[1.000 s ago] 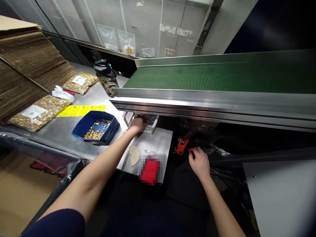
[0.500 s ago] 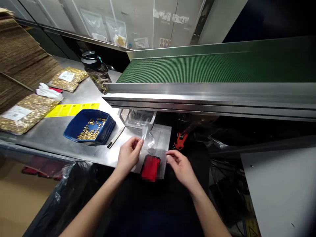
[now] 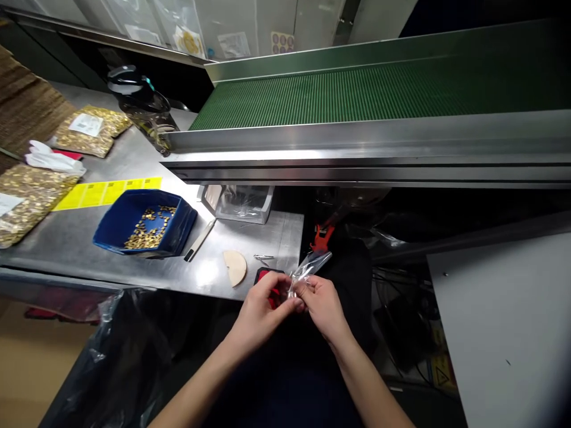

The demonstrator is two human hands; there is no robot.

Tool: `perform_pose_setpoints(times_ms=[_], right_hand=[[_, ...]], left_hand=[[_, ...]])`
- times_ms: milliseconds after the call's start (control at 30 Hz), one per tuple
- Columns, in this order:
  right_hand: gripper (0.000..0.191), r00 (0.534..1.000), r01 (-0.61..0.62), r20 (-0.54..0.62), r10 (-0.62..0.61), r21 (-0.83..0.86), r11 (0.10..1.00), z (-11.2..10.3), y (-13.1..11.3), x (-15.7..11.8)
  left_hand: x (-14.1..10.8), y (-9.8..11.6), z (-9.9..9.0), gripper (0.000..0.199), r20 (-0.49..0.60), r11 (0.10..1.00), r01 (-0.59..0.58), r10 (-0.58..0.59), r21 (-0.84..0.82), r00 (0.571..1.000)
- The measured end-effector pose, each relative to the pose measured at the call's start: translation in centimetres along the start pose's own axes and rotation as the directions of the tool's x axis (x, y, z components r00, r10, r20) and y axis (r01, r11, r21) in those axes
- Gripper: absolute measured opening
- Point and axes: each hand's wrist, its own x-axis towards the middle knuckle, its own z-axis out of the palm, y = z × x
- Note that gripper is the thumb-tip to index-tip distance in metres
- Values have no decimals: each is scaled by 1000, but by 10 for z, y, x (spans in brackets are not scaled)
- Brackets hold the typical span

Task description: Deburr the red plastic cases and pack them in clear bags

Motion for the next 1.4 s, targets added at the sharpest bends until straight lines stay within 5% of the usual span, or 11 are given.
perform_pose_setpoints(times_ms=[233,400,533,767,967,1100,1233,1300,1400], right_hand=[[37,995,-63,-93,34,-324,944,-14,-2,-19],[48,991,-23,-110,-74,-693,720,-27,3,-28],[29,951,92,-91,-296,-829,552,-29,4,-37],[9,967,132,-112,-230,-550,824,-21,-7,-40],[8,949,-36,-216,-229,-796,605,-23,-2,-42],[6,972,98,-98,-215,-661,744,-13,-11,-48],[8,976,215,84,-200,-498,840,-8,-17,-55],[10,983,174,55,-174,-570,803,-13,-12,-56],[15,975,31,-113,-189,-779,627,-22,1,-53]], left_hand=[[-2,-1,7,13,116,985,-18,-2,174,993],[1,-6,-2,15,37,964,12,-22,266,999],[0,-4,-2,8,-3,953,-45,49,298,999],[-1,-8,25,12,-40,988,12,-6,153,999],[15,-8,6,31,-284,942,11,90,336,954],[14,-7,15,42,-140,951,-55,102,303,985],[16,-11,26,23,-33,972,-25,34,232,999],[22,-11,23,12,-140,972,7,27,237,990],[27,-3,16,5,-323,964,50,39,261,945]])
